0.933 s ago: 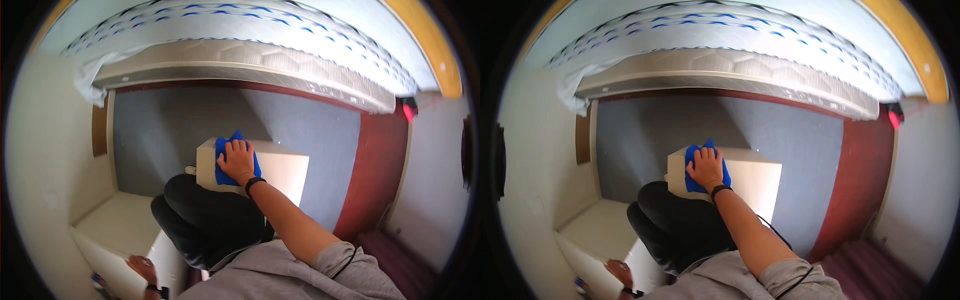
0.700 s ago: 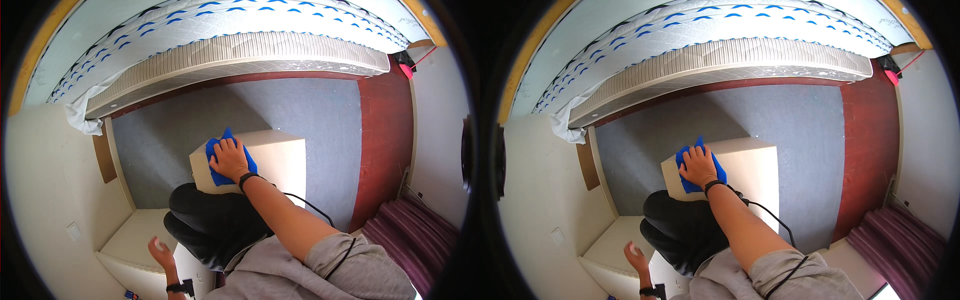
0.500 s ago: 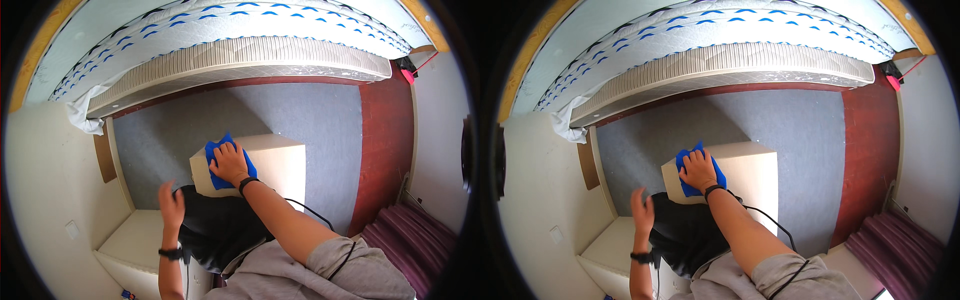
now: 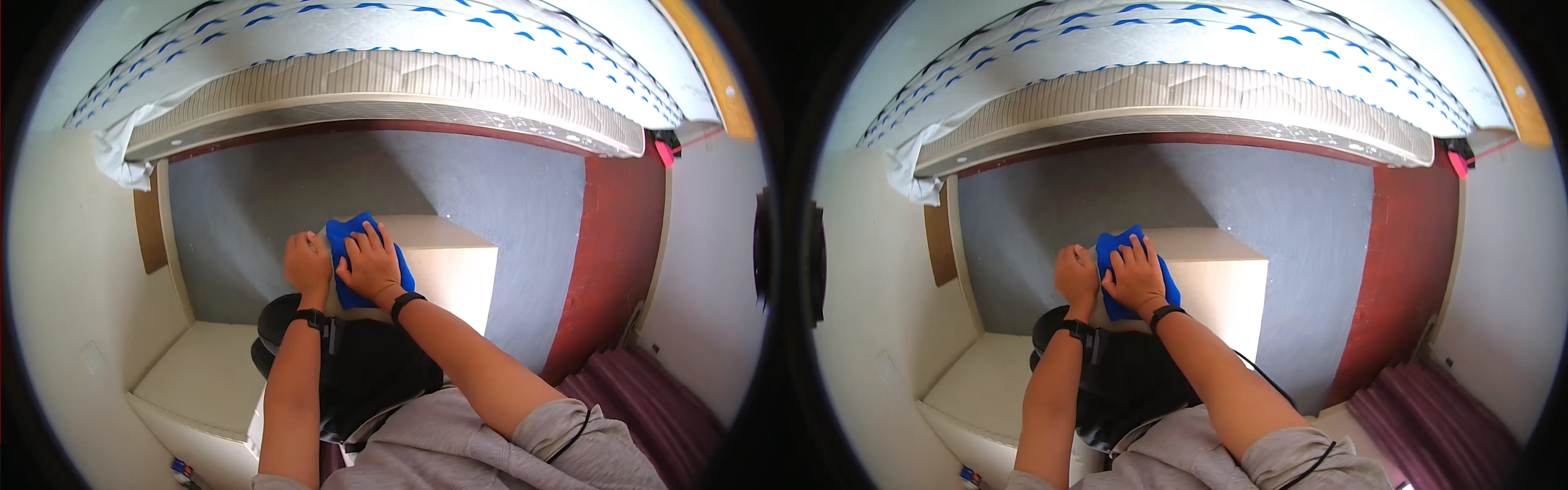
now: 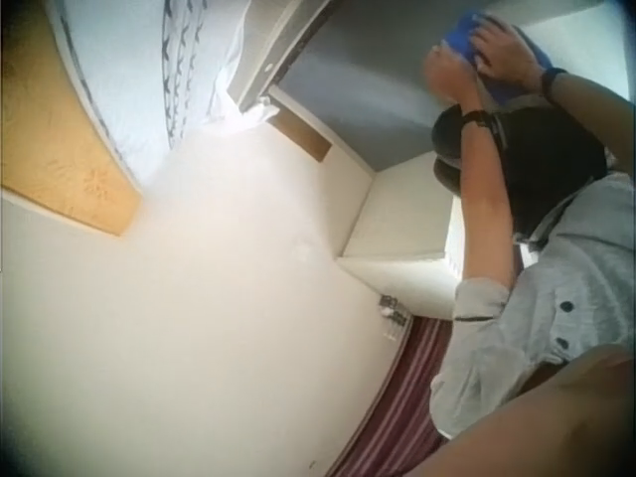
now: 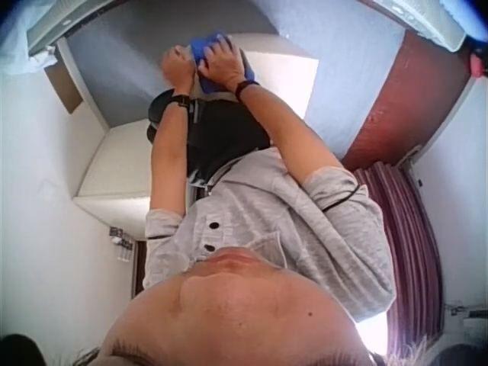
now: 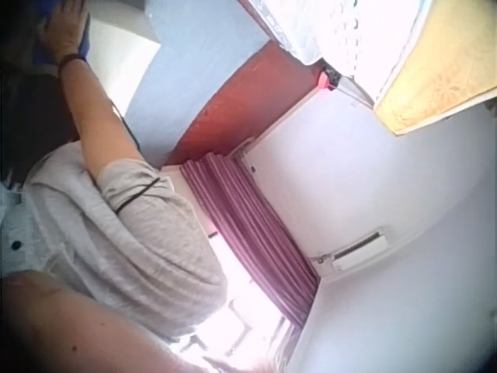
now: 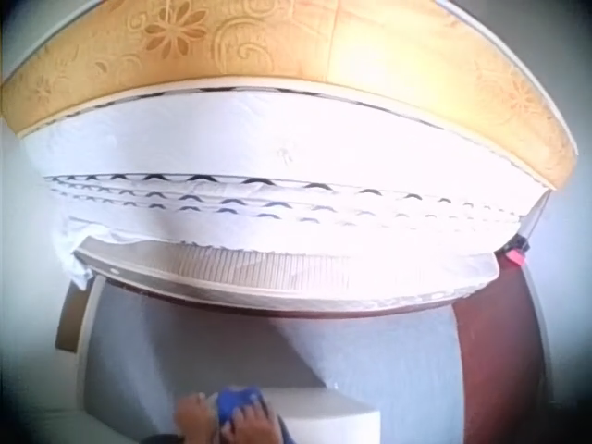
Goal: Wiping a desk and side table with a blue cloth.
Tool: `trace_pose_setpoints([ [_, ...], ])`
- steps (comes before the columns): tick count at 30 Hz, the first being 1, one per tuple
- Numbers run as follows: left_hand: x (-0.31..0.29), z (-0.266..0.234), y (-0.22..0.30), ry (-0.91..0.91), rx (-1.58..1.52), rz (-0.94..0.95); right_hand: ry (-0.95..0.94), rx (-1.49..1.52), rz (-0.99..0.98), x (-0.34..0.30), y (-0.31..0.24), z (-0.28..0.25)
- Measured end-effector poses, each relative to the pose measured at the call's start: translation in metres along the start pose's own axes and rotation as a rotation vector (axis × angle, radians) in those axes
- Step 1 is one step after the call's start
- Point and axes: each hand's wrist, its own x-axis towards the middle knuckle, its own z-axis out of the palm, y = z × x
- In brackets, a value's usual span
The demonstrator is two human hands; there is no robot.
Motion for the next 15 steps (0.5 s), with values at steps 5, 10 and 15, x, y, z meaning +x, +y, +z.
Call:
trace_pose_setpoints([
  [5, 0.000, 0.008, -0.002, 0.041, 0.031, -0.081, -0.090, 0.034, -0.159, 0.006, 0.014, -0.008],
  [10, 0.003, -0.004, 0.007, -0.045, -0.012, -0.090, -0.460, 0.049, 0.016, -0.004, 0.088, -0.073],
  [15, 0.000, -0.007, 0.001, -0.045, -0.061, -0.146, -0.934, -0.062, 0.447, -0.007, 0.166, -0.117],
])
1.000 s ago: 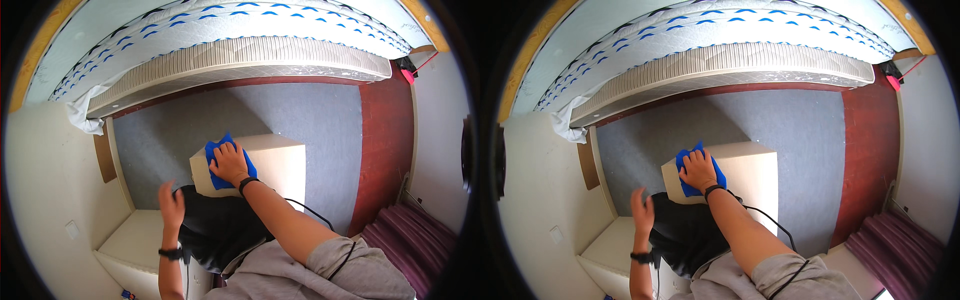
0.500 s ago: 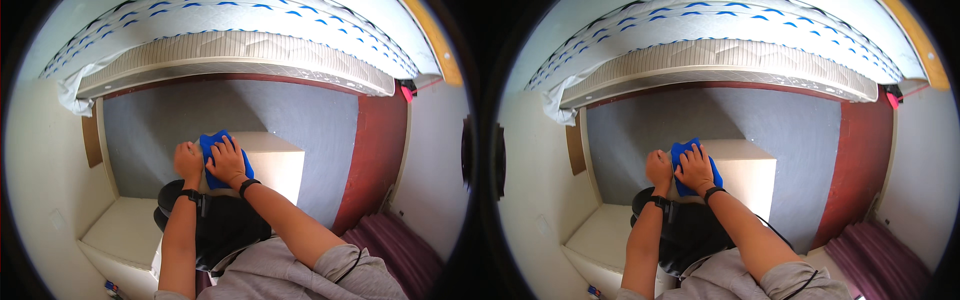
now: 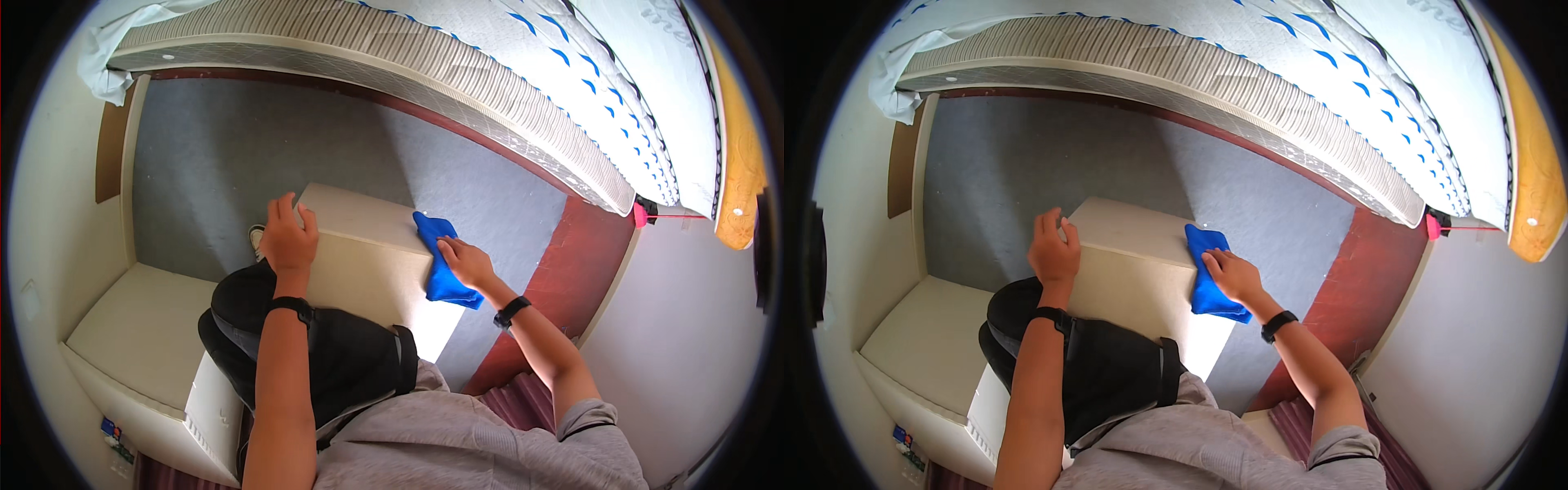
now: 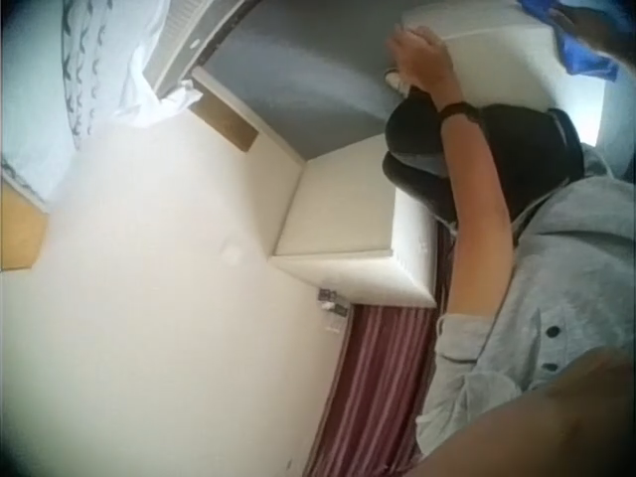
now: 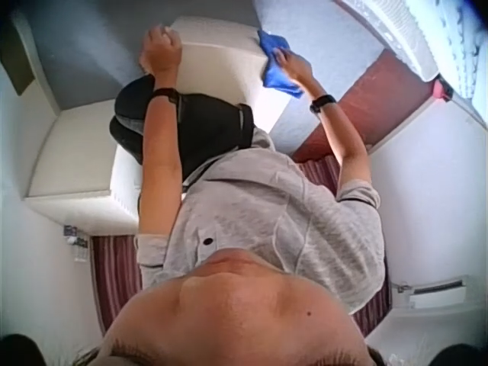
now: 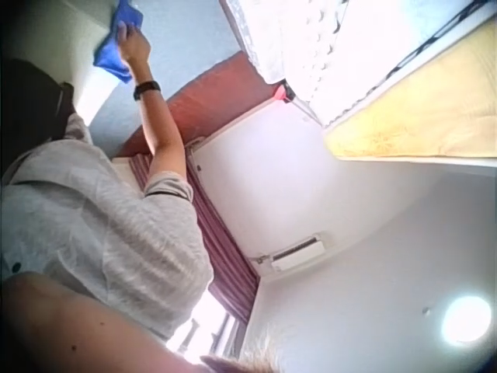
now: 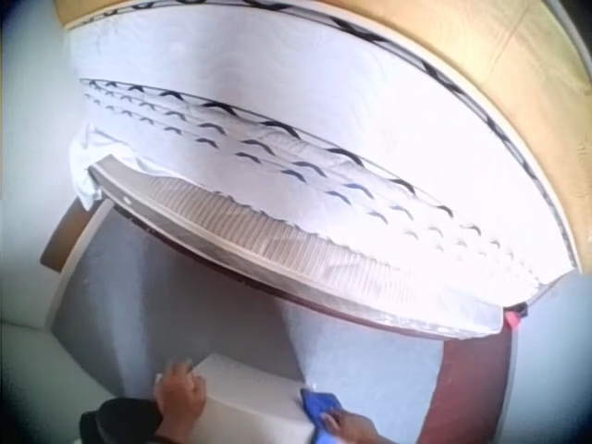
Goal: Wiping a desk and side table with a blue cloth.
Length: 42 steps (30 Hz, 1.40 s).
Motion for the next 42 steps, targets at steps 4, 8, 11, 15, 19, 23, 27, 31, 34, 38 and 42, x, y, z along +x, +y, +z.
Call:
trace_pose_setpoints([
  [4, 0.001, 0.000, 0.004, -0.039, -0.020, -0.056, -0.257, -0.008, -0.131, 0.039, 0.003, -0.003],
  [8, 0.000, -0.004, 0.003, -0.016, -0.024, -0.055, -0.586, 0.130, -0.188, 0.089, -0.101, 0.009],
  [11, 0.000, -0.006, 0.004, -0.041, -0.041, -0.070, -0.718, 0.384, -0.191, 0.125, -0.172, 0.030],
  [15, 0.000, 0.001, -0.007, 0.035, -0.086, 0.010, -0.969, 0.906, -0.359, 0.168, -0.174, 0.049],
  [19, 0.001, -0.003, 0.000, -0.056, -0.099, 0.013, -0.710, 0.545, -0.184, 0.122, -0.198, 0.007],
  [23, -0.003, 0.003, -0.006, -0.106, -0.008, 0.015, -0.559, 0.167, -0.263, 0.101, -0.104, 0.018],
  [27, 0.001, 0.006, -0.004, -0.099, 0.047, 0.072, -0.470, 0.305, -0.079, 0.099, -0.009, 0.028],
  [31, 0.000, 0.006, -0.007, -0.061, 0.053, 0.090, -0.499, 0.297, -0.134, 0.074, 0.044, 0.000],
  [34, 0.001, 0.003, -0.004, -0.125, 0.046, 0.078, -0.528, 0.302, -0.162, 0.101, 0.032, 0.011],
  [38, 0.000, 0.003, -0.012, 0.013, -0.013, 0.101, -0.581, 0.309, -0.224, 0.183, -0.067, 0.070],
  [42, 0.007, 0.006, 0.005, -0.022, -0.045, 0.098, -0.593, 0.329, -0.263, 0.243, -0.149, 0.106],
])
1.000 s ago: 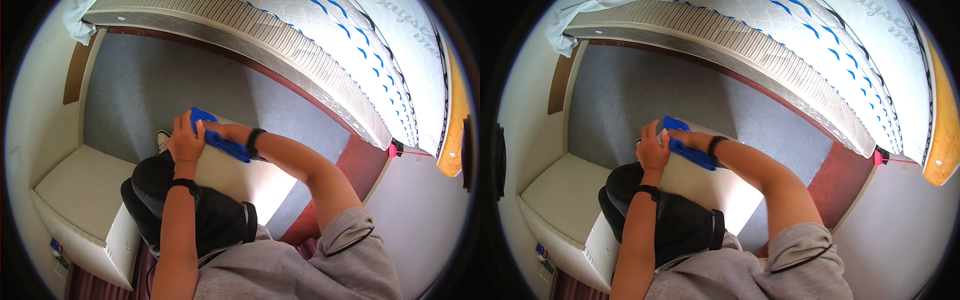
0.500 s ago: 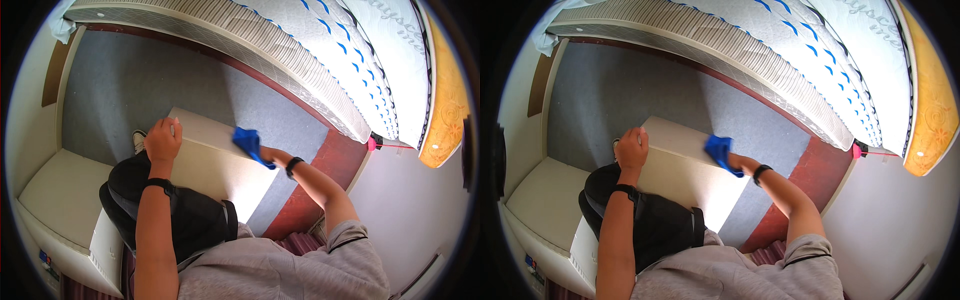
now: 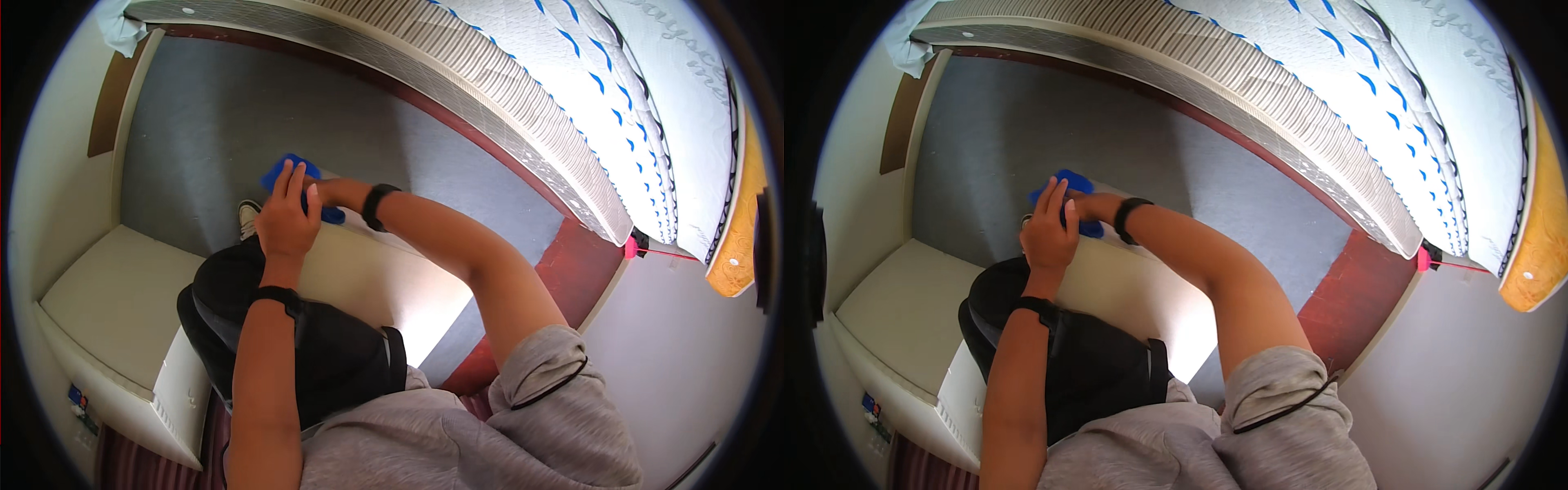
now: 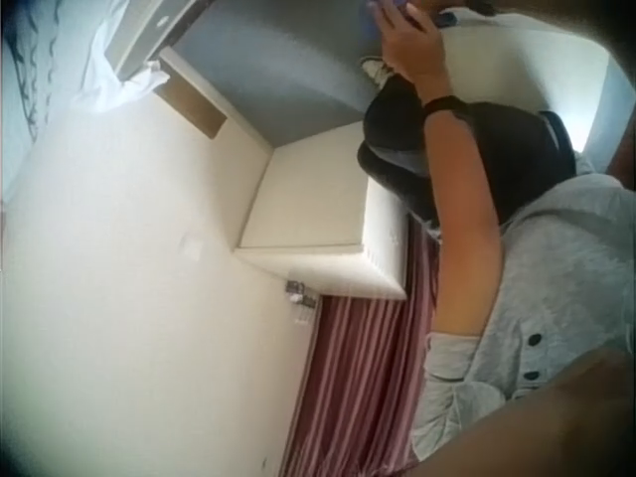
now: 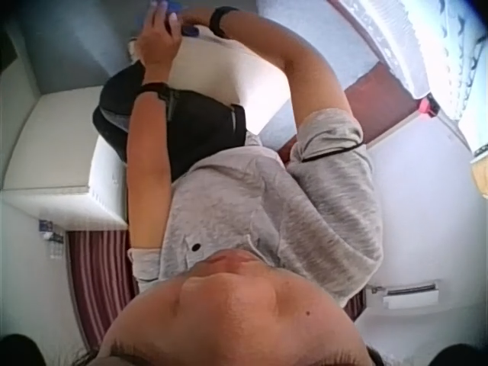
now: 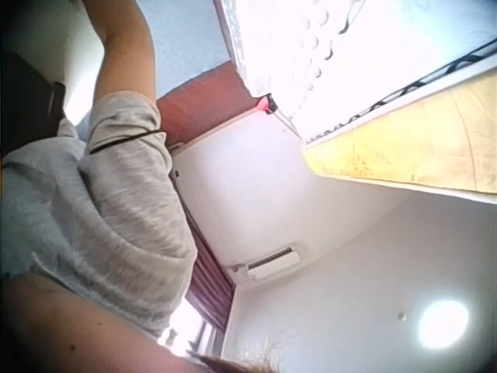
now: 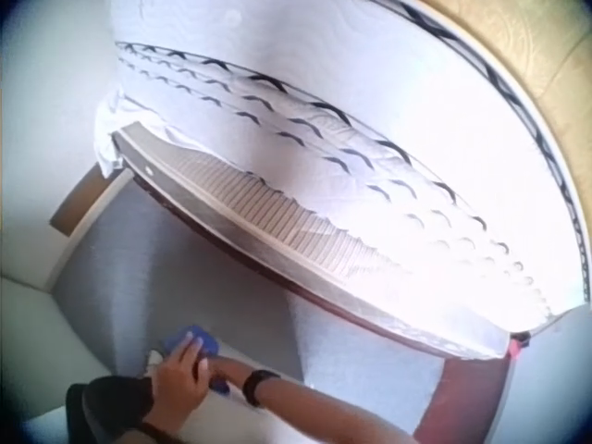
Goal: Wiping a desk and side table with a blue cloth.
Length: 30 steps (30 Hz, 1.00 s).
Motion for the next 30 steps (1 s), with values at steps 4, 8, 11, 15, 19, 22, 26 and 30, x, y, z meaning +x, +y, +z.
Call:
trace_pose_setpoints([
  [4, -0.002, -0.004, -0.003, -0.057, -0.014, -0.014, -0.033, 0.008, -0.027, 0.000, 0.010, 0.001],
  [8, -0.009, -0.008, -0.016, -0.055, 0.004, -0.018, -0.092, -0.014, -0.054, -0.057, 0.054, 0.003],
  [11, -0.003, -0.002, -0.012, -0.036, 0.021, 0.070, -0.092, -0.038, 0.045, -0.087, 0.092, -0.024],
  [15, -0.003, 0.000, -0.012, -0.041, 0.011, 0.081, -0.106, -0.049, 0.161, -0.093, 0.089, -0.034],
  [19, -0.003, -0.003, -0.014, -0.051, 0.015, 0.071, -0.147, -0.054, 0.268, -0.093, 0.081, -0.038],
  [22, -0.010, -0.016, -0.020, -0.122, 0.018, -0.022, -0.197, -0.056, 0.327, -0.079, 0.069, -0.025],
  [26, 0.000, -0.008, -0.009, -0.110, -0.013, 0.026, -0.142, -0.181, -0.038, 0.053, 0.002, 0.006],
  [30, 0.003, 0.001, -0.006, -0.049, -0.023, 0.092, -0.140, -0.128, -0.096, 0.080, 0.011, -0.001],
])
